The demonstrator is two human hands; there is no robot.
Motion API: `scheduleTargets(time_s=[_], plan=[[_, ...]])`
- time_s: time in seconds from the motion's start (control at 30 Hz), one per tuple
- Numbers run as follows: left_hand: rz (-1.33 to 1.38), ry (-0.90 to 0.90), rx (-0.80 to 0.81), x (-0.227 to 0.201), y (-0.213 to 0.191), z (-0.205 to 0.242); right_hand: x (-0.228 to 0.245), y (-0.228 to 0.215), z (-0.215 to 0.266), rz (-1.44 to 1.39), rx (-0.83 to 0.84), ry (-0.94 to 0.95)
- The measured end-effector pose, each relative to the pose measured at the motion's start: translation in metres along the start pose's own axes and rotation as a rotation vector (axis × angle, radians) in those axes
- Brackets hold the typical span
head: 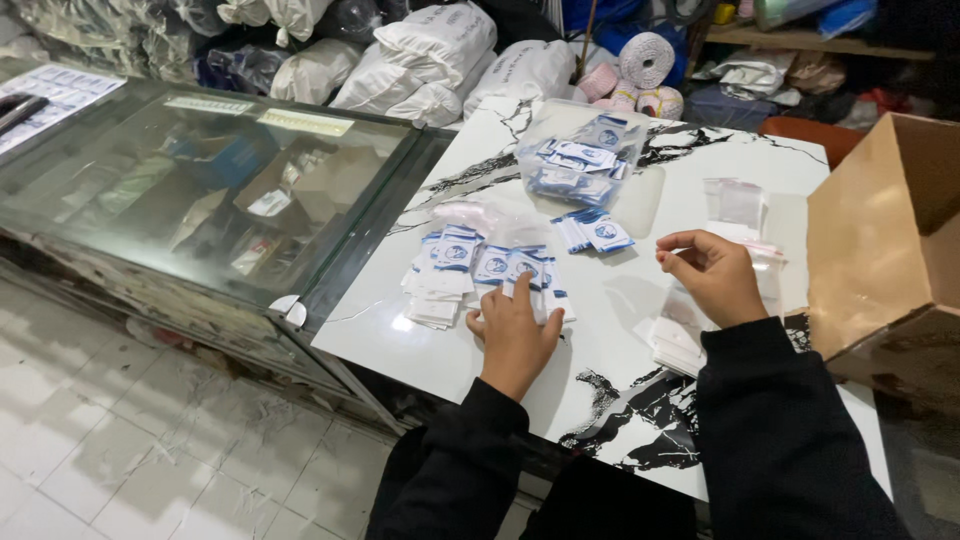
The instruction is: The person places small blue and white packets into clear plastic bags on a marble-patterned table. They repeatedly pick up a packet, open a bag, insert the packet, and set the filled bag aside. A cardboard box and other supplies are visible nearby.
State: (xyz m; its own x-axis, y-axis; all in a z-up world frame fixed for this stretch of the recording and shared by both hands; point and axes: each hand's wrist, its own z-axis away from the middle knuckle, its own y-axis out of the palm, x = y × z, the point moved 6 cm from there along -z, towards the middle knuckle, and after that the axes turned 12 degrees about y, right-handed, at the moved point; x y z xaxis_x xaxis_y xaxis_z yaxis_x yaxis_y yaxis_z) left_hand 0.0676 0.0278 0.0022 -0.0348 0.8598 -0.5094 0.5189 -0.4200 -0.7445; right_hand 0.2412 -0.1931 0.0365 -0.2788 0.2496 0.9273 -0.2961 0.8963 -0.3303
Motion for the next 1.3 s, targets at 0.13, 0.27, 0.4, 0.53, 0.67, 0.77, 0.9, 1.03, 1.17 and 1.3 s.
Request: scheduleTargets(time_s=[0.13, 0.27, 0.4, 0.53, 0.67, 0.77, 0.9, 1.03, 1.17, 1.3], plan=[[-0.045, -0.159, 0.137, -0.013, -0.025, 0.004, -0.002, 0.000, -0.002, 0.014, 0.001, -0.020], [-0.092, -0.173, 0.150, -0.023, -0.034, 0.004, 0.002, 0.000, 0.003, 0.039, 0.011, 0.011], [-0.142, -0.123, 0.103, -0.033, -0.046, 0.002, -0.002, 0.000, 0.001, 0.032, 0.006, 0.004], [-0.044, 0.155, 0.316, -0.053, -0.021, -0.004, 0.007, 0.002, 0.006, 0.049, -0.001, 0.002], [-0.171, 0.285, 0.429, -0.041, 0.007, -0.006, 0.009, 0.000, 0.006, 0.081, -0.014, 0.000], [-0.235, 0.255, 0.332, -0.031, 0.006, -0.007, 0.003, -0.001, 0.003, 0.081, -0.013, -0.007], [-0.254, 0.173, 0.354, -0.015, -0.002, -0.008, 0.008, 0.000, 0.006, 0.098, -0.003, -0.002], [-0.293, 0.149, 0.275, 0.003, -0.004, -0.010, -0.006, -0.002, 0.000, 0.092, 0.004, 0.001], [-0.270, 0.182, 0.088, 0.005, -0.021, -0.014, 0.002, -0.001, 0.003, 0.115, 0.006, 0.011], [-0.316, -0.031, 0.090, 0.017, -0.041, -0.023, 0.012, 0.003, 0.008, 0.163, -0.021, 0.044]])
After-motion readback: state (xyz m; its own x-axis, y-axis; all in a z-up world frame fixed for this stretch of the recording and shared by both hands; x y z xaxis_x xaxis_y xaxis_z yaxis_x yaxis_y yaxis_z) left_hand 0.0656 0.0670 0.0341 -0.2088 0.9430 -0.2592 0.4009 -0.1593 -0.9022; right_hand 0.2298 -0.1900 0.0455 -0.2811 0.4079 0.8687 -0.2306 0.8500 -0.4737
